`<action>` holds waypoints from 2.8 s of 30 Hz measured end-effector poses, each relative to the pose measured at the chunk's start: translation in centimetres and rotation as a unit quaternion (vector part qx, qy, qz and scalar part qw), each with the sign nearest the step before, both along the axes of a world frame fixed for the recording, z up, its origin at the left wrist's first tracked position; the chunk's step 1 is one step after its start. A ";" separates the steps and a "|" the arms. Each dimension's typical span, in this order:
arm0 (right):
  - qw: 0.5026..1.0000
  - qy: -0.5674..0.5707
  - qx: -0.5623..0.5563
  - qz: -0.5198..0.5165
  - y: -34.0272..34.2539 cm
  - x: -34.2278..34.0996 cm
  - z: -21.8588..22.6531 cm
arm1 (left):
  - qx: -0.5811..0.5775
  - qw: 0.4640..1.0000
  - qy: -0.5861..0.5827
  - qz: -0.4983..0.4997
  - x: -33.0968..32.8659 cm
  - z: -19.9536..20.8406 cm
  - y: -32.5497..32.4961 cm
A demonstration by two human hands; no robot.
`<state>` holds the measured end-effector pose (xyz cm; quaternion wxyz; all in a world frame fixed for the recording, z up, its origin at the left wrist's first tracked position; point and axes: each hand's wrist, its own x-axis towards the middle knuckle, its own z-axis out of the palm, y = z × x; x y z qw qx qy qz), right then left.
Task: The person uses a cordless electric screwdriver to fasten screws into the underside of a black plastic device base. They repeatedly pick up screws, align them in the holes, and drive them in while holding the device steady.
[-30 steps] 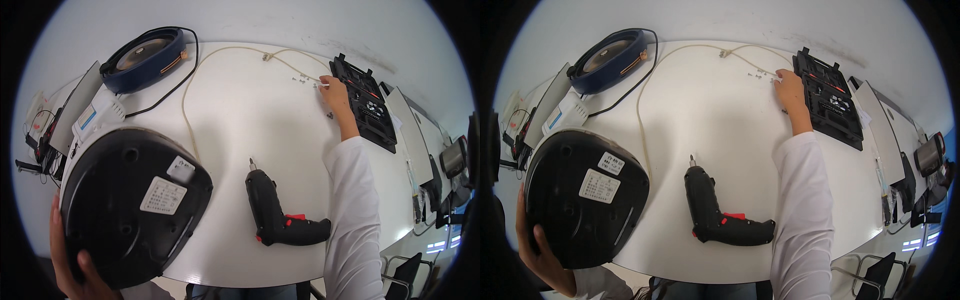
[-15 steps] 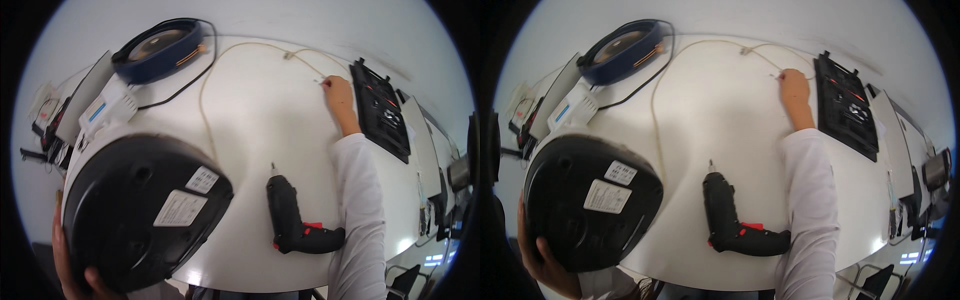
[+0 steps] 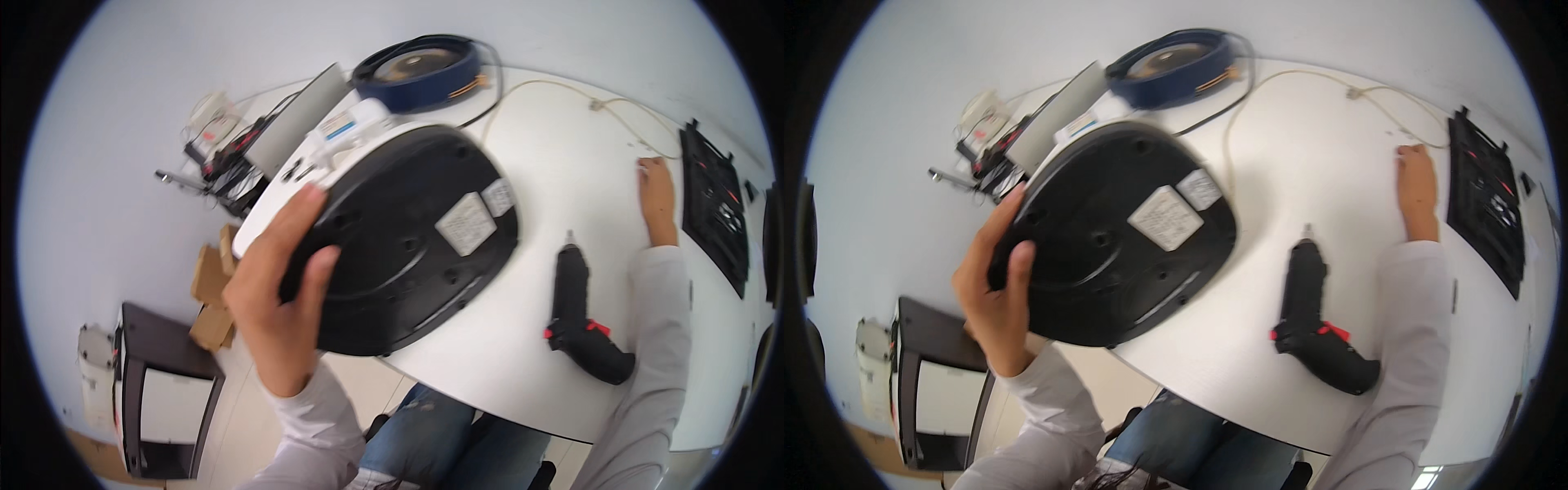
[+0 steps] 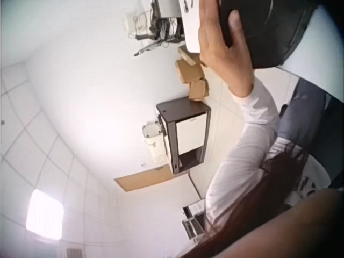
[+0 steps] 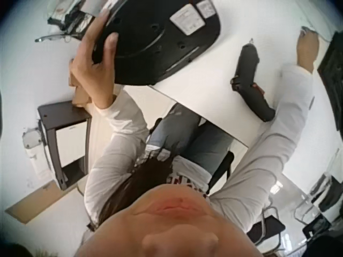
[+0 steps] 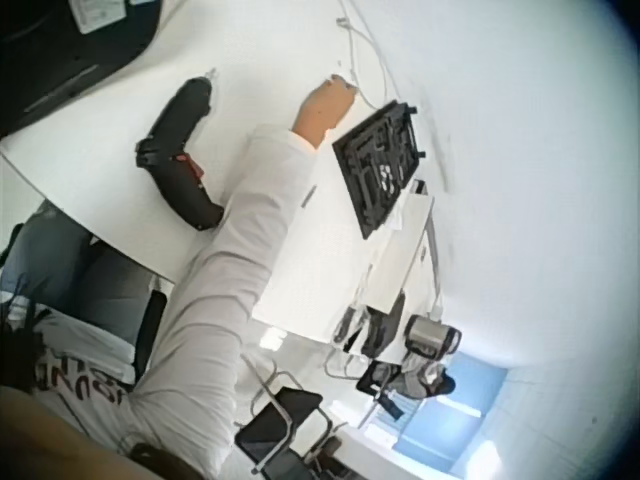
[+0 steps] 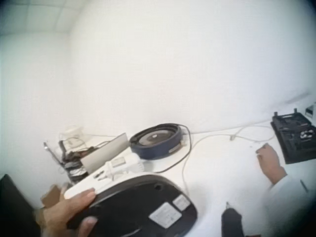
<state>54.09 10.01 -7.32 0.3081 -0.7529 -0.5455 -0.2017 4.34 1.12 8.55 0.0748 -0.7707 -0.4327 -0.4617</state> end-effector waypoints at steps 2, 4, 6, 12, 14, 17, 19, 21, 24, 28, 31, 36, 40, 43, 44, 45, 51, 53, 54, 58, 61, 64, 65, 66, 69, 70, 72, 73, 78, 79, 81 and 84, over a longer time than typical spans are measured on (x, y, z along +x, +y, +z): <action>0.992 0.013 0.114 0.058 0.6 2.5 -2.6 | -0.010 1.000 -0.001 -0.003 -0.6 -1.1 0.2; 0.989 0.043 0.132 -0.039 1.0 -1.4 0.3 | -0.028 0.999 0.023 0.032 -1.8 -0.7 0.1; 0.983 0.112 0.123 -0.078 1.4 -1.7 1.5 | -0.043 0.998 0.003 0.044 -2.5 -1.0 0.6; 0.992 0.099 0.029 -0.067 1.3 1.4 0.7 | -0.024 0.998 0.030 0.052 -1.7 -0.5 0.5; 0.993 0.084 -0.032 -0.082 1.3 -0.5 1.5 | -0.028 0.997 0.024 0.070 -2.3 -0.9 -0.1; 0.991 0.053 -0.052 -0.108 0.9 -0.3 1.6 | -0.041 0.996 -0.008 0.084 -2.3 -1.5 -0.1; 0.991 0.044 -0.035 -0.123 0.1 -0.1 1.4 | -0.043 0.996 -0.015 0.077 -2.3 -1.8 0.0; 0.986 0.072 -0.071 -0.130 -0.7 0.1 1.9 | -0.037 0.997 -0.013 0.062 -2.1 -2.1 0.3; 0.983 0.109 -0.095 -0.115 -0.5 -0.4 2.3 | -0.021 0.997 0.017 0.068 -2.0 -1.5 0.0; 0.990 0.073 -0.030 -0.113 -0.1 0.1 1.6 | -0.016 0.998 0.013 0.052 -1.5 -1.1 0.0; 0.996 0.055 -0.016 -0.075 -0.3 -0.1 1.2 | -0.022 0.999 0.000 0.032 -1.3 -1.2 0.3; 0.998 0.032 -0.005 -0.050 0.6 0.4 0.9 | -0.007 1.000 0.002 0.029 -0.6 -0.9 0.2; 0.999 0.032 -0.021 -0.006 1.6 -0.6 0.6 | -0.021 0.998 0.000 0.057 -0.8 -1.0 0.0; 1.000 -0.005 -0.004 0.028 2.0 -1.1 0.2 | -0.021 0.999 0.004 0.030 -0.7 -0.8 -0.5; 1.000 0.006 -0.016 0.023 2.5 -1.1 0.0 | -0.017 0.999 -0.001 0.030 -0.7 -0.7 -0.8; 1.000 -0.003 -0.024 -0.016 2.4 -0.7 0.1 | -0.021 0.999 0.000 0.032 -0.5 -0.8 -0.5; 0.998 0.033 -0.047 0.028 0.9 -1.1 2.3 | -0.003 1.000 -0.005 0.014 -0.1 0.1 -0.5; 0.996 0.065 -0.008 0.061 -0.1 -0.6 4.6 | 0.012 1.000 -0.010 0.004 -0.4 -0.2 -0.4; 0.995 0.080 0.007 0.062 -0.6 -0.2 6.2 | 0.005 1.000 -0.012 -0.004 -0.5 -0.1 -0.4; 0.954 0.161 0.111 0.226 -5.5 -8.1 16.5 | 0.014 1.000 -0.023 -0.016 -1.1 0.0 -0.6; 0.915 0.208 0.096 0.333 -11.7 -18.9 20.4 | 0.021 0.999 -0.022 -0.018 -1.6 -0.4 -0.3; 0.822 0.208 0.069 0.526 -14.0 -26.8 19.0 | 0.020 0.999 -0.032 -0.031 -0.9 -0.6 0.3; 0.807 0.223 0.063 0.543 -13.7 -28.9 18.1 | 0.027 0.999 -0.028 -0.026 -1.0 -0.6 0.3; 0.823 0.213 0.053 0.525 -13.7 -30.2 18.2 | 0.035 0.998 -0.028 -0.036 -0.6 -0.2 0.4; 0.840 0.226 0.110 0.480 -11.1 -33.0 16.5 | 0.038 0.997 -0.035 -0.048 -0.7 -0.6 0.6; 0.846 0.235 0.113 0.464 -10.4 -33.5 16.3 | 0.035 0.997 -0.044 -0.052 -0.8 -0.5 0.6; 0.858 0.252 0.118 0.432 -9.6 -34.4 16.2 | 0.029 0.997 -0.052 -0.055 -1.2 -0.6 0.4; 0.860 0.260 0.110 0.425 -9.5 -34.7 16.3 | 0.029 0.997 -0.054 -0.055 -1.3 -0.6 0.5; 0.867 0.231 0.113 0.428 -10.1 -35.4 16.9 | 0.024 0.998 -0.039 -0.036 -1.4 -0.4 0.1; 0.870 0.225 0.114 0.425 -10.2 -35.5 17.0 | 0.022 0.998 -0.041 -0.034 -1.4 -0.5 0.1; 0.880 0.203 0.116 0.414 -10.4 -35.6 16.8 | 0.019 0.998 -0.046 -0.032 -1.3 -0.6 0.1; 0.893 0.176 0.122 0.395 -10.3 -35.6 16.5 | 0.005 0.998 -0.045 -0.032 -1.3 -0.6 0.1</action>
